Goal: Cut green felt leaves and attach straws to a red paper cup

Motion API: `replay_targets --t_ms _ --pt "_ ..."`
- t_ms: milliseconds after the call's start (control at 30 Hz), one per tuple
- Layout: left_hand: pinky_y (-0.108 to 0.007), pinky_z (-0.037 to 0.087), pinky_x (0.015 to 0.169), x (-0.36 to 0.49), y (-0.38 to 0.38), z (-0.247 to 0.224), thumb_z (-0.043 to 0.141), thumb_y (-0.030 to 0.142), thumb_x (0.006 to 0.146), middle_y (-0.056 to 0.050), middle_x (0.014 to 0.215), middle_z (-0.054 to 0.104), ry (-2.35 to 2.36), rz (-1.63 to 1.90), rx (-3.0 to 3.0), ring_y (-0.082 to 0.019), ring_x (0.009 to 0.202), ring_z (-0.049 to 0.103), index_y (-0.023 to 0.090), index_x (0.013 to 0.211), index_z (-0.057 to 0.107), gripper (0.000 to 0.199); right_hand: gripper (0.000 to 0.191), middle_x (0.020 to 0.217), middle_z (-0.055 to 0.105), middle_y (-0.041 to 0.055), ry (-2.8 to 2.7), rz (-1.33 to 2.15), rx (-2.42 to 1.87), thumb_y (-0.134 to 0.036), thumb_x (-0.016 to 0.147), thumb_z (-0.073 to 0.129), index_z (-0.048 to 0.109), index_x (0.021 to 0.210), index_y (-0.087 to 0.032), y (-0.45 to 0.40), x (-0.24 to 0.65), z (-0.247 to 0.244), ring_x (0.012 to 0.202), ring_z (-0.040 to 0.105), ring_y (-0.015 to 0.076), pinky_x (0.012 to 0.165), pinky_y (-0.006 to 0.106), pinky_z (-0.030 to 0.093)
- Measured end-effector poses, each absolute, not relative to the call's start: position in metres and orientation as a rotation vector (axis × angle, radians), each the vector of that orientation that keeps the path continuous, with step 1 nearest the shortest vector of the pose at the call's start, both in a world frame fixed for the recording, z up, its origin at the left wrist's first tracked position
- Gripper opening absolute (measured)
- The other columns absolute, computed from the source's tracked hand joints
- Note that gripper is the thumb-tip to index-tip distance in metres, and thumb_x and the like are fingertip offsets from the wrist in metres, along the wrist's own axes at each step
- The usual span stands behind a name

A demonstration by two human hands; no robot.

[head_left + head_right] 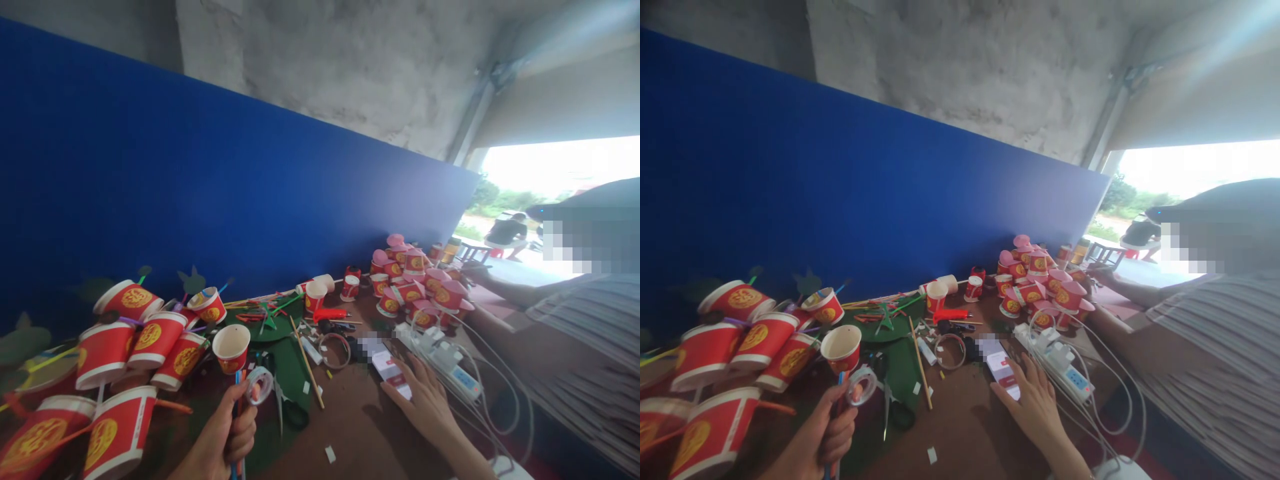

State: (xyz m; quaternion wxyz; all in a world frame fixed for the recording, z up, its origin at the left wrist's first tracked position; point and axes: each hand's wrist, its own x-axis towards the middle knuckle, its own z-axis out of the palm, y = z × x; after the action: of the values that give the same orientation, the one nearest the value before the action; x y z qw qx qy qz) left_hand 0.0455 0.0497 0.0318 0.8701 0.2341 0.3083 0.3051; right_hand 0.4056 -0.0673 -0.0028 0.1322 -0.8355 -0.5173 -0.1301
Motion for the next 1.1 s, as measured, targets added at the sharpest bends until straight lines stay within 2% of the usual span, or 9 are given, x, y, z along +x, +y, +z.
replay_targets --t_ms 167,300,467,633,1100 --pt "-0.014 0.005 0.031 0.045 0.050 0.029 0.071 0.053 0.054 0.016 0.035 0.016 0.647 0.630 0.483 -0.001 0.034 0.002 0.019 0.067 0.049 0.042 0.053 0.132 0.042 0.0122 -1.533 -0.356 -2.429 -0.057 0.076 0.046 0.054 0.118 -0.026 -0.062 0.408 -0.002 0.123 0.035 0.0344 0.089 0.052 0.037" --pt "-0.013 0.005 0.031 0.044 0.049 0.031 0.070 0.054 0.056 0.016 0.036 0.014 0.657 0.632 0.489 -0.001 0.034 0.002 0.019 0.066 0.048 0.042 0.054 0.129 0.044 0.0118 -1.521 -0.432 -2.320 -0.054 0.079 0.044 0.048 0.124 -0.024 -0.074 0.414 0.004 0.121 0.039 0.0313 0.091 0.049 0.038" --pt "-0.013 0.005 0.031 0.043 0.050 0.032 0.068 0.053 0.059 0.016 0.037 0.012 0.672 0.617 0.463 -0.001 0.034 0.002 0.020 0.067 0.048 0.040 0.038 0.127 0.049 0.0073 -1.664 -0.524 -2.146 -0.046 0.080 0.048 0.059 0.110 -0.026 -0.115 0.417 0.007 0.120 0.041 0.0285 0.093 0.044 0.039" --pt "-0.013 0.005 0.031 0.043 0.050 0.026 0.068 0.053 0.059 0.016 0.037 0.012 0.698 0.618 0.461 -0.001 0.035 0.001 0.019 0.067 0.049 0.040 0.035 0.127 0.048 0.0065 -1.740 -0.525 -2.136 -0.047 0.078 0.053 0.063 0.105 -0.028 -0.140 0.414 -0.001 0.119 0.043 0.0289 0.092 0.041 0.041" --pt "-0.013 0.005 0.033 0.043 0.049 0.029 0.067 0.053 0.061 0.015 0.039 0.013 0.700 0.634 0.466 -0.001 0.035 0.003 0.018 0.067 0.050 0.039 0.037 0.129 0.046 0.0079 -1.662 -0.291 -2.241 -0.050 0.079 0.049 0.060 0.106 -0.028 -0.100 0.398 0.012 0.121 0.040 0.0288 0.093 0.044 0.036"
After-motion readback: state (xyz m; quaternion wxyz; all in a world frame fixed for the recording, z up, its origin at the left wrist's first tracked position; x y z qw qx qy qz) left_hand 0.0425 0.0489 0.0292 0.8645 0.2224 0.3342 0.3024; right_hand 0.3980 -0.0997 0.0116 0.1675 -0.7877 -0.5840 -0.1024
